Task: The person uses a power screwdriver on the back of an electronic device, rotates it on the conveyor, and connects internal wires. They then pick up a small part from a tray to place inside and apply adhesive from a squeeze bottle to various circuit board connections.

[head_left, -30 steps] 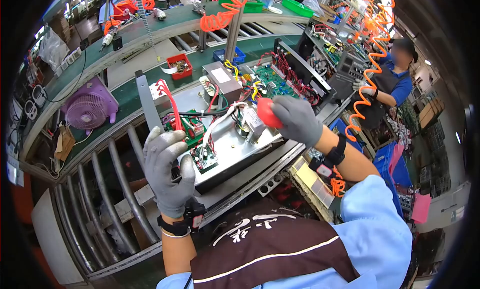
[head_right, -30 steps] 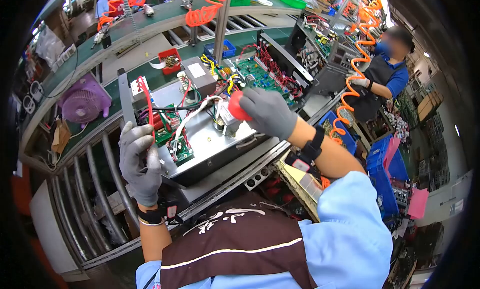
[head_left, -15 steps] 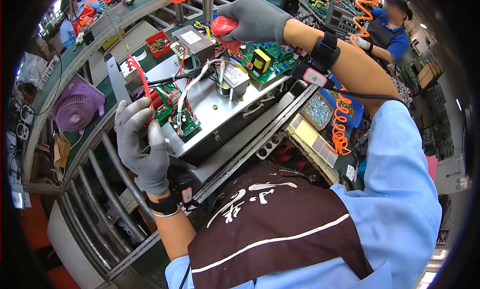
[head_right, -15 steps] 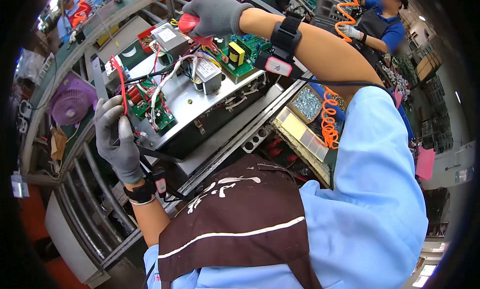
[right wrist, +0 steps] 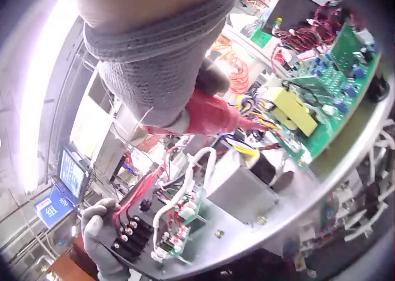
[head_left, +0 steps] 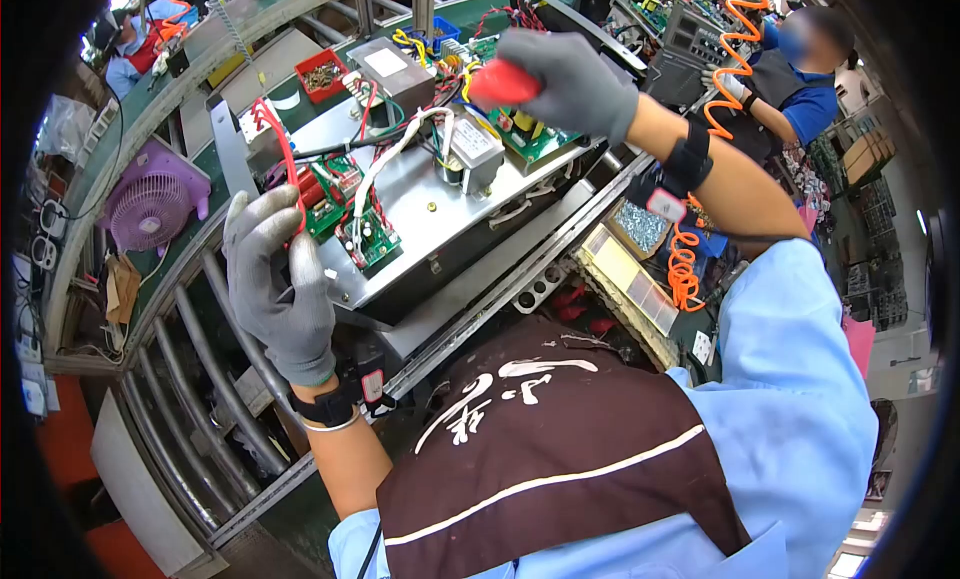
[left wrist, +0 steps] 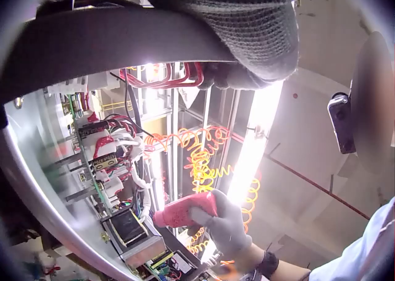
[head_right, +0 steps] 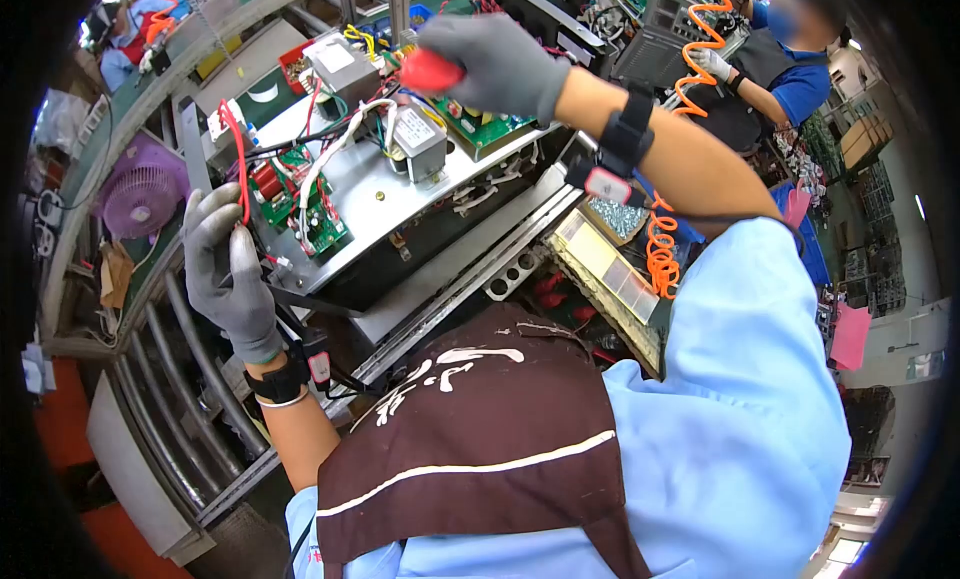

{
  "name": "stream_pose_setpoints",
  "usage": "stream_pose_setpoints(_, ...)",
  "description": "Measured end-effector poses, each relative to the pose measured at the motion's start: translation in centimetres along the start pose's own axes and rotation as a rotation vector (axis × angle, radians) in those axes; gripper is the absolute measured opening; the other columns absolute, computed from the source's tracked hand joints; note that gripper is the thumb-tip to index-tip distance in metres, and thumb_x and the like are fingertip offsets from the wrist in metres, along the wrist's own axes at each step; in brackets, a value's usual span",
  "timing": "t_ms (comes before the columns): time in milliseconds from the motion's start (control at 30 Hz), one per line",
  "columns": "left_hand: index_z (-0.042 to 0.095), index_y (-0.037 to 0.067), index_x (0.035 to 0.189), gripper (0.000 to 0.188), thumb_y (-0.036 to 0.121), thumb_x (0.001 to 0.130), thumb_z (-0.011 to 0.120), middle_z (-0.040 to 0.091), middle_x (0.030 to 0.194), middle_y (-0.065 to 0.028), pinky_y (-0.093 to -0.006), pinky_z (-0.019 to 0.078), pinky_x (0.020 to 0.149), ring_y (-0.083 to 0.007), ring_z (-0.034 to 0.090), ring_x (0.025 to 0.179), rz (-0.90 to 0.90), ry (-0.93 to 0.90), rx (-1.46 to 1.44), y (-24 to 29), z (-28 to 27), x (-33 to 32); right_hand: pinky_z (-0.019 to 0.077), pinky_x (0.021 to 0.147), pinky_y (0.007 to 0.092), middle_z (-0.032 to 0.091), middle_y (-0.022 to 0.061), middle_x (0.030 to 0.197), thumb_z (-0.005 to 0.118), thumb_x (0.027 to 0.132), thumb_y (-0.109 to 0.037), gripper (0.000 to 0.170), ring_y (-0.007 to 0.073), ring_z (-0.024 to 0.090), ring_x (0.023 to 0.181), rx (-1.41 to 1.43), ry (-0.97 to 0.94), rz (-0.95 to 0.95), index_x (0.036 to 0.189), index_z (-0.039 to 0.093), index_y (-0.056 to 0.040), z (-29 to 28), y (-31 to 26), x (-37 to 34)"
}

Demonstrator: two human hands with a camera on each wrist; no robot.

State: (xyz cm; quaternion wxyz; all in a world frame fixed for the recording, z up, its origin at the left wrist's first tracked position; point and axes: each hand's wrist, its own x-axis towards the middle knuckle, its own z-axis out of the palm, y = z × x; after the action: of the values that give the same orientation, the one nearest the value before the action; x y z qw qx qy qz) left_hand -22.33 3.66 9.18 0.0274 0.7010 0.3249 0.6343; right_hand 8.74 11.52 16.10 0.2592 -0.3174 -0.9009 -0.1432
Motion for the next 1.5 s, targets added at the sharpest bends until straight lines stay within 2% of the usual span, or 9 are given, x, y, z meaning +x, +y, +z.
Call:
stream_pose_setpoints(100,0.059,0.000,0.091,0.021,-0.004,0.072,0.054,0.065,0.101,-0.0141,-0.0473,0.0306,0.107,-0.0276,0.059,0.102,-0.014,-0.015,0.007,0.0,-0.1,0.0,0.0483,0.060,0.0380,0.055,0.0093,0.080,0.070,0.065,-0.014,0.028,0.0299,0.059,0.073,-0.029,0.086,-0.150,0.086,0.052,-0.0069,0.7,-0.6,-2.1)
stream_pose_setpoints(233,0.058,0.000,0.091,0.021,-0.003,0.071,0.053,0.065,0.101,-0.0149,-0.0480,0.0307,0.106,-0.0296,0.057,0.105,-0.048,-0.024,0.035,0.2,-0.2,-0.1,0.0505,0.055,0.0334,0.054,0.0063,0.087,0.068,0.061,-0.013,0.031,0.0237,0.059,0.077,-0.151,-0.099,-0.189,0.088,0.053,-0.0082,0.8,-1.1,-3.5)
stream_pose_setpoints(500,0.058,-0.002,0.089,0.024,-0.005,0.067,0.050,0.065,0.100,-0.0163,-0.0484,0.0306,0.107,-0.0292,0.057,0.104,-0.073,-0.004,0.041,0.3,0.0,-0.1,0.0500,0.054,0.0335,0.054,0.0065,0.084,0.061,0.068,-0.015,0.021,0.0231,0.059,0.074,-0.224,-0.236,-0.244,0.088,0.054,-0.0092,0.7,-1.3,-3.5)
stream_pose_setpoints(600,0.059,-0.003,0.090,0.024,-0.006,0.068,0.049,0.065,0.099,-0.0160,-0.0475,0.0295,0.107,-0.0283,0.057,0.104,-0.049,-0.013,0.031,0.3,-0.1,0.0,0.0496,0.054,0.0324,0.054,0.0050,0.084,0.063,0.066,-0.015,0.024,0.0219,0.059,0.073,-0.253,-0.099,-0.246,0.087,0.054,-0.0102,1.3,-1.4,-2.8)
stream_pose_setpoints(867,0.060,-0.004,0.090,0.023,-0.004,0.070,0.049,0.065,0.102,-0.0150,-0.0466,0.0285,0.109,-0.0257,0.056,0.107,-0.082,0.013,-0.017,0.4,0.3,-0.3,0.0507,0.056,0.0318,0.055,0.0046,0.095,0.071,0.061,-0.016,0.037,0.0213,0.058,0.082,-0.280,-0.113,-0.290,0.094,0.053,-0.0123,1.5,-0.4,-5.6)
stream_pose_setpoints(1167,0.059,-0.004,0.088,0.022,-0.002,0.070,0.049,0.065,0.102,-0.0161,-0.0479,0.0307,0.107,-0.0264,0.057,0.103,-0.067,0.002,0.016,0.4,0.3,-0.2,0.0521,0.057,0.0322,0.056,0.0044,0.096,0.071,0.062,-0.015,0.036,0.0218,0.059,0.081,-0.235,-0.033,-0.229,0.093,0.054,-0.0110,2.4,-0.2,-6.4)
stream_pose_setpoints(1300,0.058,-0.004,0.088,0.021,-0.002,0.070,0.048,0.064,0.103,-0.0172,-0.0466,0.0310,0.107,-0.0287,0.056,0.105,-0.063,-0.002,0.039,0.6,0.3,-0.3,0.0532,0.059,0.0317,0.056,0.0039,0.095,0.068,0.066,-0.013,0.031,0.0216,0.060,0.083,-0.255,-0.119,-0.230,0.094,0.055,-0.0111,1.9,-0.4,-5.6)
stream_pose_setpoints(1367,0.058,-0.004,0.088,0.020,-0.003,0.071,0.048,0.064,0.103,-0.0174,-0.0464,0.0310,0.107,-0.0288,0.056,0.106,-0.087,-0.005,0.039,0.9,0.3,-0.2,0.0533,0.058,0.0321,0.056,0.0041,0.096,0.066,0.069,-0.014,0.028,0.0210,0.060,0.084,-0.256,-0.105,-0.348,0.095,0.055,-0.0112,2.0,-0.1,-5.2)
stream_pose_setpoints(1500,0.056,-0.004,0.090,0.020,-0.003,0.073,0.046,0.063,0.106,-0.0175,-0.0471,0.0301,0.107,-0.0303,0.054,0.109,-0.071,-0.040,0.024,0.7,0.1,-0.3,0.0538,0.058,0.0318,0.053,0.0060,0.092,0.064,0.069,-0.015,0.028,0.0214,0.060,0.083,-0.272,-0.158,-0.275,0.095,0.054,-0.0093,1.8,-0.8,-3.9)
